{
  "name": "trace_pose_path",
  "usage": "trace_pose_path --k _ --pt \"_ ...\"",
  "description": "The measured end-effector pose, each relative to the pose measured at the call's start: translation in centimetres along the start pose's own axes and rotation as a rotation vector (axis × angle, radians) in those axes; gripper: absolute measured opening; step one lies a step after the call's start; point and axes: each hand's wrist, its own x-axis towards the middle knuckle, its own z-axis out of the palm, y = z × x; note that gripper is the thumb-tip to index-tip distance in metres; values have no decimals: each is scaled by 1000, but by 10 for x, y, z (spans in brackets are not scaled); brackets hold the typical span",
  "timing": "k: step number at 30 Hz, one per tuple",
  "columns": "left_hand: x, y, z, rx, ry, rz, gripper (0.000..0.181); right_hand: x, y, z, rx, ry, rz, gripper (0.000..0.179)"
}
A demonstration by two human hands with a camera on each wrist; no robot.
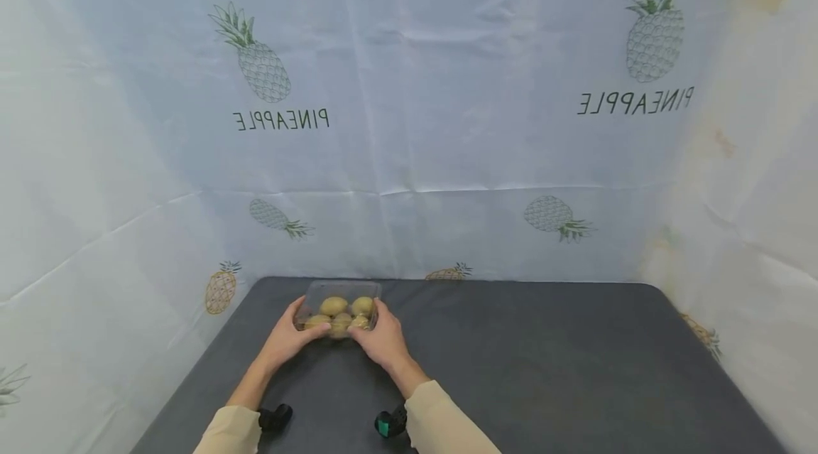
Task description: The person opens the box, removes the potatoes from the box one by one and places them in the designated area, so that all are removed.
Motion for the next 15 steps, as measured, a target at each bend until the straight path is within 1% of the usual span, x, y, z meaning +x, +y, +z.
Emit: trace_pose_path --k 3,6,15 --pt "0 2 6 -9 -9 3 106 -2 1 -6 -1 15 1 82" --pt "-1 5 9 -11 -8 -1 106 -4 1 -11 5 12 -2 81" --pt "-7 15 8 18 -17 -12 108 -9 -3 -22 2 -16 24 81"
